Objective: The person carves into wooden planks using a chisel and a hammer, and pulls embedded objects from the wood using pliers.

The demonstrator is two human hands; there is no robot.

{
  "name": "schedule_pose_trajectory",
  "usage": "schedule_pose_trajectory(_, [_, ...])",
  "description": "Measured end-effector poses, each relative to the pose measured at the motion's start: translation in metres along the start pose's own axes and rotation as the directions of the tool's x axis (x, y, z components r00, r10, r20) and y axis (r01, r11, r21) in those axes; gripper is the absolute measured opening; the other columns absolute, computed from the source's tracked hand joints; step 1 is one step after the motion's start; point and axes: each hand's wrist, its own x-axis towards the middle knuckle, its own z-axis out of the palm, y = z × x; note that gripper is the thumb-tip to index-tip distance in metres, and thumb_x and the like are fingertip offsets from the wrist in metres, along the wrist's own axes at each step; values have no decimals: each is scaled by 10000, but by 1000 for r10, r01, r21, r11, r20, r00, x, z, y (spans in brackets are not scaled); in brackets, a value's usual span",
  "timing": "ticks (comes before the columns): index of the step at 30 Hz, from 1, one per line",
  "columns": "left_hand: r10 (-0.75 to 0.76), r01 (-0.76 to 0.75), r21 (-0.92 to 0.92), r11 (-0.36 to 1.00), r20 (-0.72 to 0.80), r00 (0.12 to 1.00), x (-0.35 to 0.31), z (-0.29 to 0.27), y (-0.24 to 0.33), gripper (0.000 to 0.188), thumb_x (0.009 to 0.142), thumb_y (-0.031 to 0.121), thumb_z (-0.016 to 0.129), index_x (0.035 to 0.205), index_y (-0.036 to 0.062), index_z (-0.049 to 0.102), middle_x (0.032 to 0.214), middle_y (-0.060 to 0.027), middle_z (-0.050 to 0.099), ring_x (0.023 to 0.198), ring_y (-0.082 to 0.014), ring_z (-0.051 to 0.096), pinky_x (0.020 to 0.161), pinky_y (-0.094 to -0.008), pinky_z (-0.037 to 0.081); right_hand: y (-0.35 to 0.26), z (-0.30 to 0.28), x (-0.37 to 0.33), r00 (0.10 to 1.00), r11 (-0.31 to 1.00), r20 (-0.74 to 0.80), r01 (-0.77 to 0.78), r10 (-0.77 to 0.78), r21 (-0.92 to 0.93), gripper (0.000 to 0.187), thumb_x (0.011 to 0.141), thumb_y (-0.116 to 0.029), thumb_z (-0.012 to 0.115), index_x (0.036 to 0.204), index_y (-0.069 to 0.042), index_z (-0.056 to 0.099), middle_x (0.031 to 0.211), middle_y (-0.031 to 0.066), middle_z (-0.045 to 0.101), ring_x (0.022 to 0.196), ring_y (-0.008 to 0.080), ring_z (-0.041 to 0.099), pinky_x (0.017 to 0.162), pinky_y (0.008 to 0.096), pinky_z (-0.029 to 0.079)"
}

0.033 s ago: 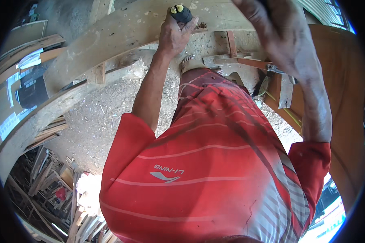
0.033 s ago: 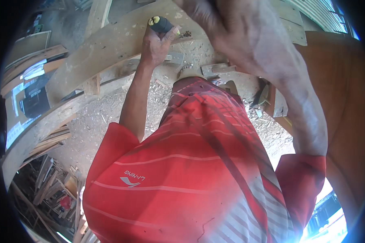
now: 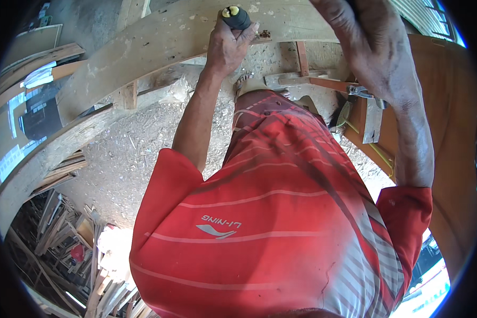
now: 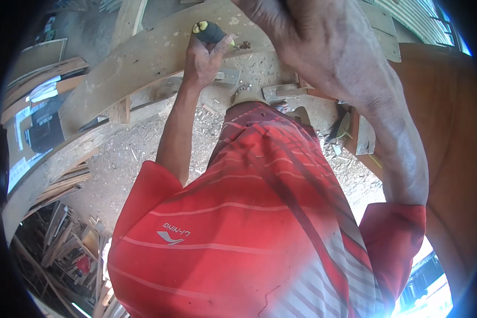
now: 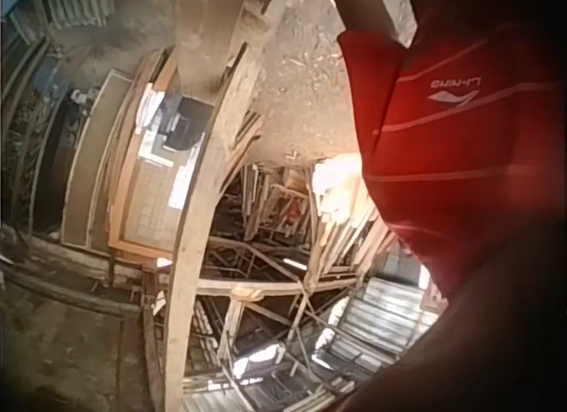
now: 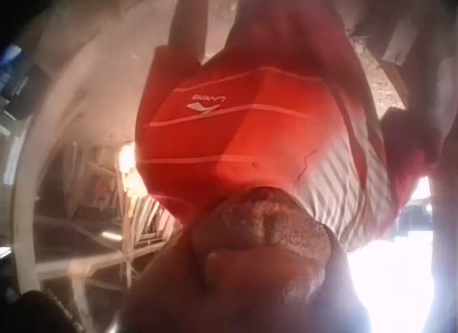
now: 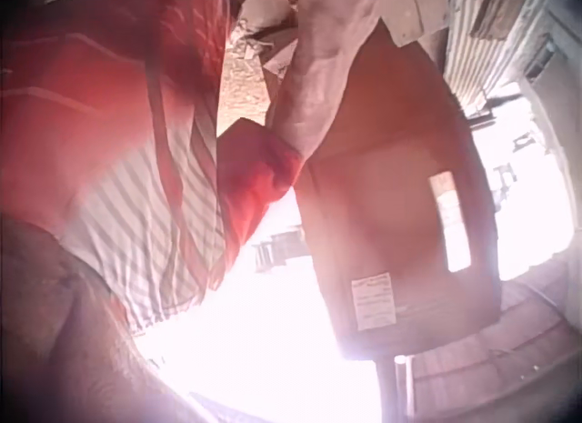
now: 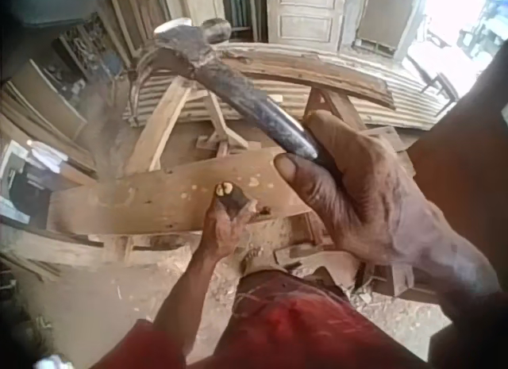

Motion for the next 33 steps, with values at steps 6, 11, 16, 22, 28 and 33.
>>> schedule_pose_trajectory(6, [-52, 52, -83, 995, 5, 999, -6, -2, -1, 251, 988, 169, 722, 1088, 14, 551, 950, -61, 687, 899, -136, 672, 862, -311, 544, 12, 7, 6, 997, 997, -32, 64, -66, -47, 390, 1041, -386, 608, 909, -24, 547, 658, 124, 471, 575, 237, 490, 559, 407, 403])
schedule_pose_trajectory(11, [-65, 63, -36, 997, -61, 996, -7, 4, 5, 265, 976, 174, 736, 1083, 13, 554, 907, -48, 681, 891, -133, 671, 823, -298, 548, 9, 11, 0, 996, 999, 93, -18, 14, 39, 420, 1047, -405, 594, 926, -5, 555, 680, 146, 510, 597, 248, 525, 570, 416, 416])
schedule_pose_trajectory(16, [-59, 71, 66, 995, -165, 984, -19, 14, 12, 310, 959, 172, 754, 1102, 3, 537, 900, -53, 678, 840, -133, 666, 761, -290, 551, 11, 36, -16, 984, 984, -27, 177, -176, 32, 253, 1015, -258, 619, 994, -7, 592, 733, 230, 635, 681, 422, 649, 625, 515, 489])
schedule_pose_trajectory(22, [118, -56, 247, 967, -244, 963, -32, 25, 9, 399, 939, 115, 759, 1138, -62, 462, 878, -133, 707, 790, -176, 731, 663, -289, 582, 25, 39, -22, 943, 958, 317, 178, -101, -226, 297, 1030, -322, 626, 1116, -43, 572, 694, 176, 610, 636, 366, 653, 599, 482, 489])
schedule_pose_trajectory(28, [39, -6, 99, 995, -338, 940, -38, 33, 12, 421, 931, 111, 765, 1111, -75, 432, 787, -106, 692, 693, -170, 721, 621, -292, 568, 10, 40, -21, 983, 983, 13, 185, -185, 24, 315, 1059, -323, 589, 1109, -13, 567, 652, 162, 599, 540, 300, 604, 586, 433, 500])
schedule_pose_trajectory(33, [117, -88, 100, 991, -346, 931, -45, 41, -5, 448, 920, 126, 779, 1137, -87, 449, 825, -120, 696, 704, -188, 724, 630, -303, 573, 39, 49, -31, 931, 943, 356, 184, -78, -277, 303, 1042, -316, 607, 1090, -24, 545, 731, 208, 648, 638, 409, 650, 583, 502, 463])
